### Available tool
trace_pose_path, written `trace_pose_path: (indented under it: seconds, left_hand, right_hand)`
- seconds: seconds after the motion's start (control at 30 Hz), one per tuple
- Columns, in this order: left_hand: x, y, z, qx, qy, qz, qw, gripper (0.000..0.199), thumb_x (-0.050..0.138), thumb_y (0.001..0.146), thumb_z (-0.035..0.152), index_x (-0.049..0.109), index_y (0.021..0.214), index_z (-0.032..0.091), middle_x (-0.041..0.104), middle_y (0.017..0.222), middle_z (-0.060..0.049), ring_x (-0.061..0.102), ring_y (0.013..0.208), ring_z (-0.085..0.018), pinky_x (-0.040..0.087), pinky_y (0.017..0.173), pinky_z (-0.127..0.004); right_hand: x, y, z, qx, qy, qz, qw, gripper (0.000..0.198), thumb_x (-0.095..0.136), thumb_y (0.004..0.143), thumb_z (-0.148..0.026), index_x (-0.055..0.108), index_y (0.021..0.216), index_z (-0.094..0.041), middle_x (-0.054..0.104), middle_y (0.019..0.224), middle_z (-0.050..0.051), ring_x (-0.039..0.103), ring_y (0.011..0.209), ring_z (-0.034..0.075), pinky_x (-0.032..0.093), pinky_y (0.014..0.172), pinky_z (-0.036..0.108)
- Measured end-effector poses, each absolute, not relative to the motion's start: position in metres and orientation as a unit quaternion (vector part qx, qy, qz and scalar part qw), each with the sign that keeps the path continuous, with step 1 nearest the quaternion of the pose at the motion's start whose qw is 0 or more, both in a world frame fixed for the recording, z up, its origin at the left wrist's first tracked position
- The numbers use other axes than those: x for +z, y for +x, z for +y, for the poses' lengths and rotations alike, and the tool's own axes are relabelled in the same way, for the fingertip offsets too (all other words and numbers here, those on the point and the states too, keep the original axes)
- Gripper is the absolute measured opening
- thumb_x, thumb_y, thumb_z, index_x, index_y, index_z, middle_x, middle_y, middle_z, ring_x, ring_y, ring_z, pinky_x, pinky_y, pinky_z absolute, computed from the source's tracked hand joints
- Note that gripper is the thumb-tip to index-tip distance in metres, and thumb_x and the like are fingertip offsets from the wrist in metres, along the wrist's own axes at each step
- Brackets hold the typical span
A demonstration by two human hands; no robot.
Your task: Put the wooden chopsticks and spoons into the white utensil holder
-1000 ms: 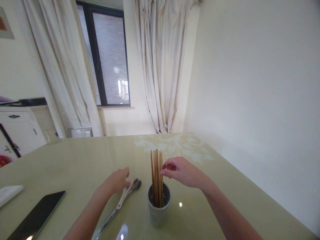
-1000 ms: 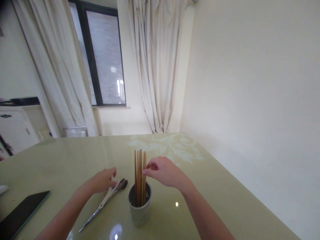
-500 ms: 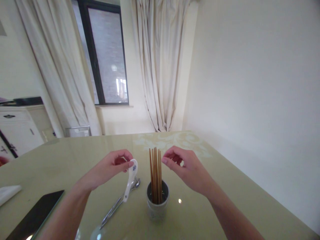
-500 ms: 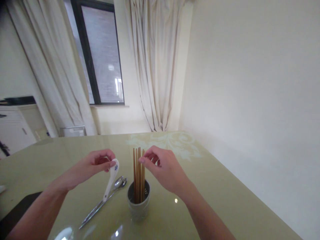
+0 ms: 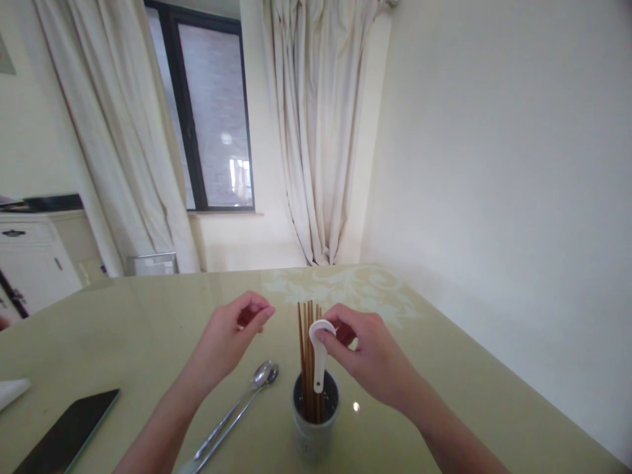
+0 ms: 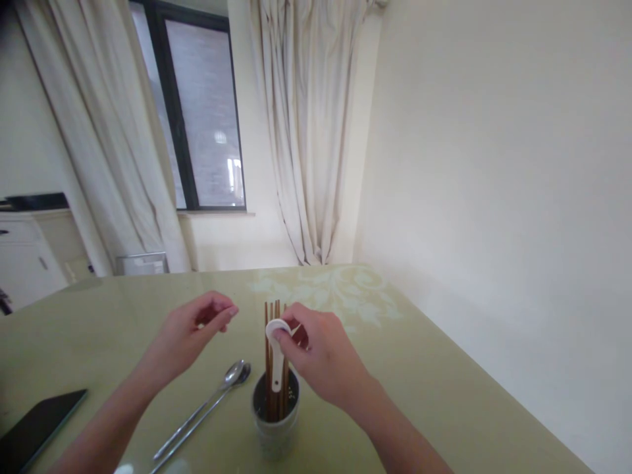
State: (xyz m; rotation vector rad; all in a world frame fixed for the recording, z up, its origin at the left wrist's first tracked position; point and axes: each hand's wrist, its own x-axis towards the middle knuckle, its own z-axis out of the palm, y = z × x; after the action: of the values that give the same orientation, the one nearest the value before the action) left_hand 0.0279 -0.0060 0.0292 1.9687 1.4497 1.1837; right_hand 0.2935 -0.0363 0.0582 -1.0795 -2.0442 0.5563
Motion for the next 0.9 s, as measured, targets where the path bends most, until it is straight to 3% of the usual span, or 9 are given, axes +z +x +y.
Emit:
trace_pose_path:
  seconds: [0.17, 0.3, 0.67, 0.77, 0.9]
  left_hand:
    - [-0.035, 0.002, 0.031, 0.154, 0.764, 0.588, 0.218, 0.022, 0.061, 0.085, 0.033, 0.072, 0.097, 0.020, 0.078, 0.094, -0.006, 0.071, 0.088, -0.022, 0.050, 0.079, -0.031]
    - [-0.069, 0.001, 0.039, 0.093, 0.756, 0.612, 0.212, 0.029, 0.063, 0.078, 0.024, 0.071, 0.105, 0.018, 0.077, 0.107, -0.009, 0.070, 0.100, -0.025, 0.049, 0.087, -0.034]
    - [-0.087, -0.005, 0.048, 0.107, 0.737, 0.615, 0.259, 0.013, 0.062, 0.073, 0.026, 0.065, 0.084, 0.020, 0.076, 0.095, -0.007, 0.069, 0.095, -0.026, 0.049, 0.083, -0.035]
    - [-0.065, -0.016, 0.041, 0.148, 0.719, 0.585, 0.343, 0.020, 0.062, 0.078, 0.039, 0.063, 0.086, 0.021, 0.072, 0.083, -0.002, 0.067, 0.081, -0.022, 0.049, 0.071, -0.031]
    - [-0.004, -0.021, 0.017, 0.266, 0.715, 0.466, 0.449, 0.033, 0.068, 0.084, 0.053, 0.064, 0.085, 0.020, 0.071, 0.079, -0.001, 0.063, 0.076, -0.017, 0.049, 0.072, -0.029]
  right_hand:
    - [0.046, 0.283, -0.035, 0.196, -0.434, -0.841, 0.256, 0.012, 0.065, 0.097, -0.027, 0.074, 0.091, -0.022, 0.076, 0.077, 0.000, 0.066, 0.068, 0.015, 0.042, 0.064, 0.024]
    - [0.039, 0.278, -0.036, 0.167, -0.436, -0.865, 0.182, 0.007, 0.069, 0.088, -0.022, 0.076, 0.085, -0.022, 0.077, 0.076, 0.000, 0.065, 0.068, 0.015, 0.038, 0.064, 0.024]
    - [0.028, 0.283, -0.031, 0.131, -0.449, -0.875, 0.128, 0.004, 0.074, 0.084, -0.023, 0.078, 0.083, -0.024, 0.078, 0.079, 0.001, 0.063, 0.071, 0.018, 0.034, 0.064, 0.027]
    - [0.036, 0.286, -0.033, 0.132, -0.453, -0.872, 0.132, 0.007, 0.074, 0.087, -0.024, 0.079, 0.082, -0.023, 0.078, 0.079, 0.001, 0.064, 0.071, 0.018, 0.034, 0.064, 0.027]
    - [0.051, 0.289, -0.037, 0.144, -0.444, -0.863, 0.196, 0.017, 0.069, 0.095, -0.025, 0.078, 0.081, -0.021, 0.076, 0.079, 0.002, 0.064, 0.070, 0.016, 0.038, 0.066, 0.027]
